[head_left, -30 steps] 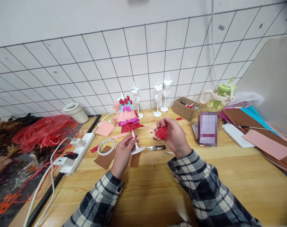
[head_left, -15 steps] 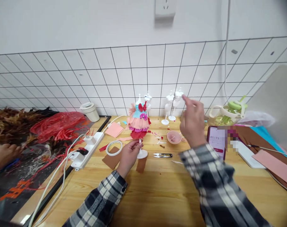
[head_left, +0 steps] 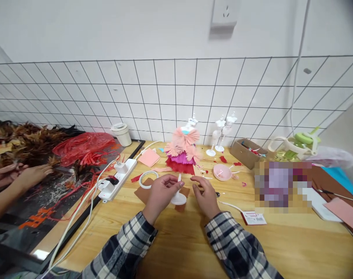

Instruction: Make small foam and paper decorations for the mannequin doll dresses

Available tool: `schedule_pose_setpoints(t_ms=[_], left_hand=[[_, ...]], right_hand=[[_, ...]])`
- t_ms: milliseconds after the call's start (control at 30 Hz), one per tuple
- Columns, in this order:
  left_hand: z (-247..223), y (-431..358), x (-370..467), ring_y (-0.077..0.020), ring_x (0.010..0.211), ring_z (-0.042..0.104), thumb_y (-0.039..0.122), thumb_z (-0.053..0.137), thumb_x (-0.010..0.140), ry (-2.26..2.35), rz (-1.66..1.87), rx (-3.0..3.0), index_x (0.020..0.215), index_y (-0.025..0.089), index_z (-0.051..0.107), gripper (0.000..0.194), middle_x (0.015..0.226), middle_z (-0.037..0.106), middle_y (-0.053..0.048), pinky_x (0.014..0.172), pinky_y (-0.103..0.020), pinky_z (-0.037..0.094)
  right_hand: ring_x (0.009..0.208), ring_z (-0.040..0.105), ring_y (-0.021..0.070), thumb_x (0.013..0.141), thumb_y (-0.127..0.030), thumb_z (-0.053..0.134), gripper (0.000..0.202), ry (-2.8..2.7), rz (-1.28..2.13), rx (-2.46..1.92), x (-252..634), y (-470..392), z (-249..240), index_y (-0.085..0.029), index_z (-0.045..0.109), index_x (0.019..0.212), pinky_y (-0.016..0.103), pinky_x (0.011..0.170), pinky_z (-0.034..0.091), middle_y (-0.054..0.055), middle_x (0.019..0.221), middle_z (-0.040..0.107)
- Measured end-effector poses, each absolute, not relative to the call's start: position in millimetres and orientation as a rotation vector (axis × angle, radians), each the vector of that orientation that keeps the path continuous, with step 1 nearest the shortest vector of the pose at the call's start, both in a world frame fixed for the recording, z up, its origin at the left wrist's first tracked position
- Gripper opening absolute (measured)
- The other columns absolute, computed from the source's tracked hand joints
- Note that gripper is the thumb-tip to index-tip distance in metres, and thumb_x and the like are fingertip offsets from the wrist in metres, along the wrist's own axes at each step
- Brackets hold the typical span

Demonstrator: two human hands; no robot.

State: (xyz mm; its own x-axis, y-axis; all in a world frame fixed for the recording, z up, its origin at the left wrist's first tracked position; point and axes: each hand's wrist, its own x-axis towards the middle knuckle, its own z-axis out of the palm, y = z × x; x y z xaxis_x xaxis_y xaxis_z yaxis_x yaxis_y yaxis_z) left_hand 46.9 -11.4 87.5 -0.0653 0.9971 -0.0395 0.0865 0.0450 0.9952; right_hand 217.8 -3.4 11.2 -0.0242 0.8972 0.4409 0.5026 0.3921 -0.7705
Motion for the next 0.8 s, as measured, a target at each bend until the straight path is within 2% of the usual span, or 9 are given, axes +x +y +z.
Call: schedule_pose_setpoints(t_ms=[100, 267, 400, 567, 667, 800], left_hand=[[90, -15, 47, -0.0106, 0.050, 0.053, 0.032, 0.081, 0.055, 1.312, 1.200, 1.220, 0.069, 0.014, 0.064, 0.028, 0.058, 0.062, 0.000, 0.047, -0.021, 0.040], [90, -18, 47, -0.0100, 0.052, 0.053, 0.027, 0.083, 0.051, 1.247, 1.245, 1.196, 0.067, 0.015, 0.061, 0.030, 0.058, 0.060, 0.002, 0.049, -0.020, 0.041], [88, -15, 47, -0.0112, 0.053, 0.055, 0.036, 0.081, 0.056, 1.246, 1.204, 1.154, 0.072, 0.015, 0.064, 0.031, 0.060, 0.062, 0.000, 0.050, -0.021, 0.041], [82, -11, 44, -0.0163, 0.068, 0.063, 0.048, 0.069, 0.070, 1.167, 1.128, 1.126, 0.093, 0.013, 0.069, 0.042, 0.076, 0.070, -0.006, 0.065, -0.027, 0.048], [77, -10, 43, -0.0170, 0.071, 0.064, 0.051, 0.063, 0.075, 1.150, 1.133, 1.154, 0.104, 0.013, 0.066, 0.047, 0.083, 0.070, -0.008, 0.067, -0.027, 0.048], [75, -12, 46, -0.0156, 0.072, 0.061, 0.049, 0.057, 0.082, 1.182, 1.121, 1.216, 0.107, 0.014, 0.065, 0.044, 0.087, 0.069, -0.008, 0.064, -0.024, 0.045]], right_hand=[[0.096, 0.060, 0.0229, 0.087, -0.024, 0.047, 0.024, -1.684, 0.655, -1.287, 211, -6, -1, -0.020, 0.066, 0.101, 0.036, 0.078, 0.049, 0.009, 0.103, 0.067], [0.091, 0.061, 0.0224, 0.085, -0.021, 0.048, 0.022, -1.782, 0.705, -1.315, 208, -5, -12, -0.019, 0.069, 0.094, 0.037, 0.082, 0.047, 0.007, 0.095, 0.070], [0.089, 0.062, 0.0217, 0.084, -0.017, 0.049, 0.023, -1.849, 0.743, -1.314, 207, -6, -17, -0.020, 0.070, 0.090, 0.036, 0.083, 0.045, 0.006, 0.092, 0.071], [0.088, 0.061, 0.0217, 0.084, -0.017, 0.050, 0.023, -1.890, 0.755, -1.322, 209, -4, -18, -0.020, 0.071, 0.093, 0.036, 0.082, 0.044, 0.007, 0.091, 0.071], [0.089, 0.061, 0.0223, 0.088, -0.027, 0.049, 0.025, -1.841, 0.766, -1.277, 210, -6, -13, -0.020, 0.071, 0.096, 0.036, 0.082, 0.044, 0.008, 0.092, 0.070], [0.083, 0.061, 0.0214, 0.095, -0.050, 0.030, 0.050, -1.656, 1.001, -1.063, 207, -18, -1, -0.022, 0.071, 0.097, 0.033, 0.074, 0.046, 0.008, 0.090, 0.069]])
